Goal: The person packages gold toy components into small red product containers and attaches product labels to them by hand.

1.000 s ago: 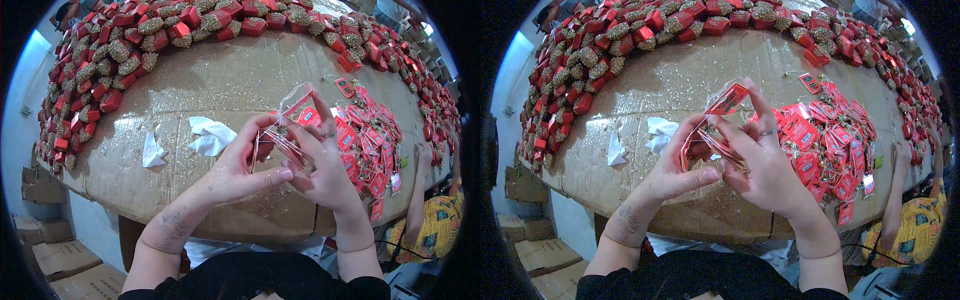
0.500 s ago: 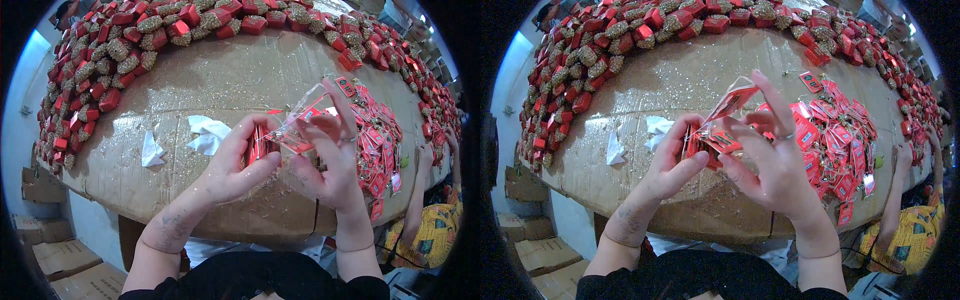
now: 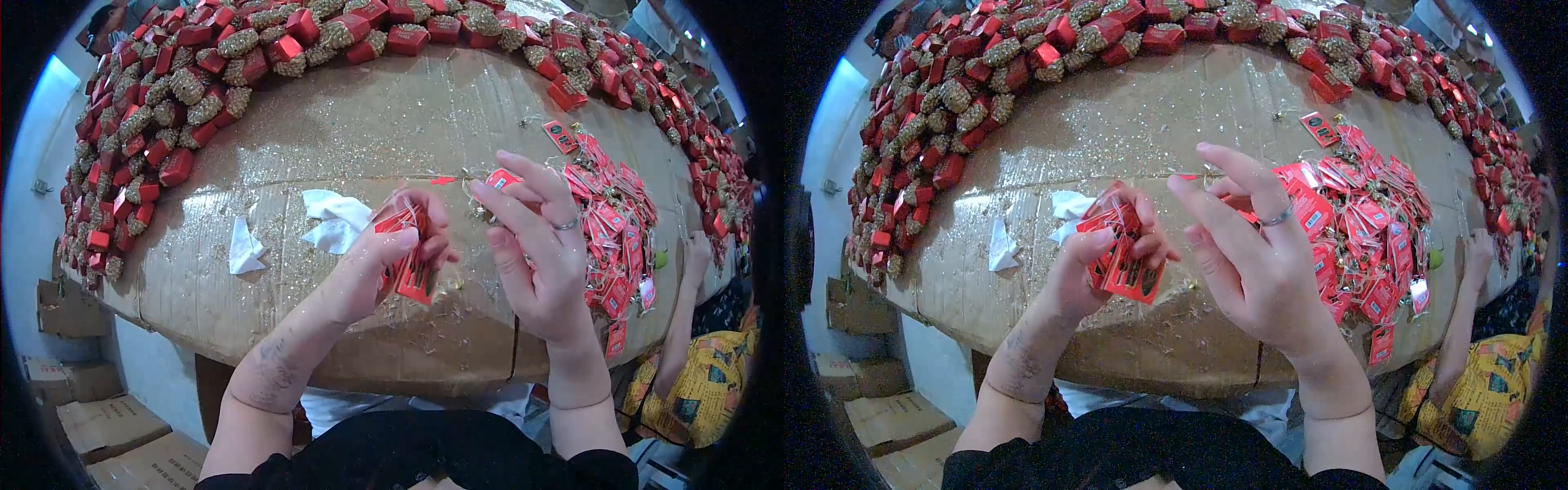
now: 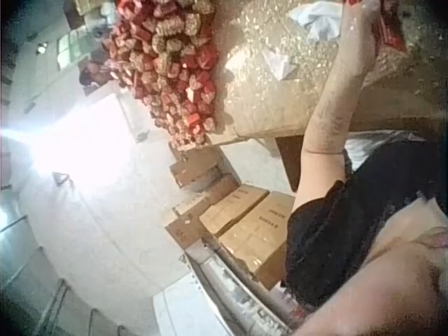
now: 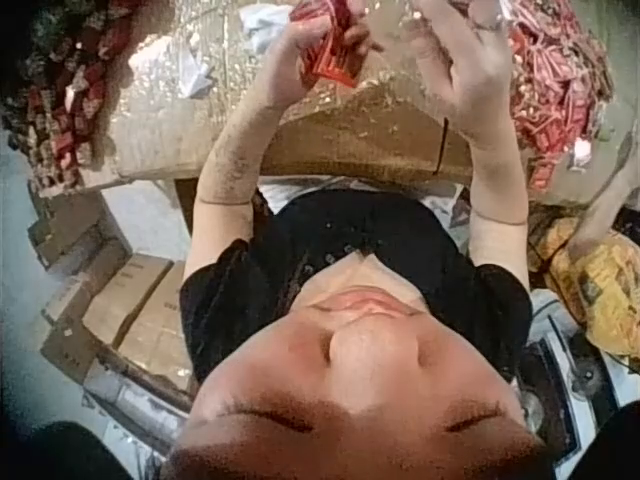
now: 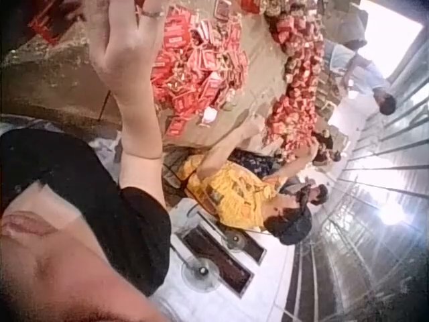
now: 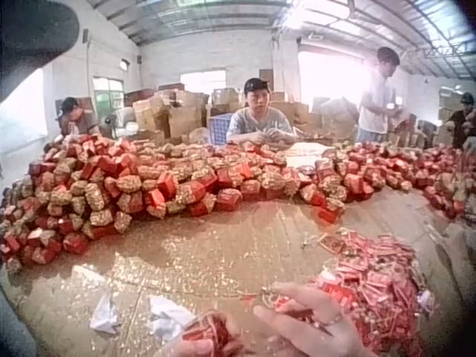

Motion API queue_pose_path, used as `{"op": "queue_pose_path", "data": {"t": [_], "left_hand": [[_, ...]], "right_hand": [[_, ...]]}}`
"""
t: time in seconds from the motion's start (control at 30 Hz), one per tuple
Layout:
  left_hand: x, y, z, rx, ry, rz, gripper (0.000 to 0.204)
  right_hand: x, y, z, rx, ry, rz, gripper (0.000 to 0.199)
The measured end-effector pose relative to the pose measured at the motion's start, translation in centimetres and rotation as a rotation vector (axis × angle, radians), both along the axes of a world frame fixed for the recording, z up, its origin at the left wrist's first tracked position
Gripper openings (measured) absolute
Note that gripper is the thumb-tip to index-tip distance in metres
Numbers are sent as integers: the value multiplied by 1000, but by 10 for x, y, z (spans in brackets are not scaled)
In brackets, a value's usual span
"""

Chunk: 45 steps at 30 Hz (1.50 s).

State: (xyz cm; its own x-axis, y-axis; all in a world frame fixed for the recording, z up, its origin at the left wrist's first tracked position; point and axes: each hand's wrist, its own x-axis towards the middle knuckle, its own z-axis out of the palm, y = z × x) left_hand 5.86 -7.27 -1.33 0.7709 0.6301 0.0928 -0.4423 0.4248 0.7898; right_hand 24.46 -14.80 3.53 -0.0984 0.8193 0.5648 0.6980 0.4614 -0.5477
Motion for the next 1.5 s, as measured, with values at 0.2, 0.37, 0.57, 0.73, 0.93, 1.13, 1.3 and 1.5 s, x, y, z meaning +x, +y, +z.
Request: {"op": "queue_pose_path", "data": {"t": [0.2, 0.37, 0.57, 0.73, 0.93, 1.13, 1.3, 1.5], "left_hand": [[-15, -8, 10, 147, 265, -264, 39], [-14, -1, 24, 373, 198, -619, 49], [-15, 0, 7, 435, 195, -729, 68], [-12, -4, 15, 497, 245, -435, 82], [-7, -4, 21, 393, 301, -206, 57], [-2, -3, 4, 511, 126, 142, 53], [0, -6, 7, 593, 156, 233, 67], [8, -3, 1, 750, 180, 342, 71]], "right_hand": [[2, 7, 2, -74, 34, 180, 57], [8, 5, -10, -455, 336, 542, 79], [9, 6, 2, -663, 266, 544, 58], [16, 1, 4, -588, 411, 331, 54], [13, 4, -3, -407, 617, 293, 69], [1, 4, -16, -285, 550, 217, 62], [-9, 4, -26, -276, 453, 282, 58], [-10, 6, -22, -268, 464, 284, 49]]}}
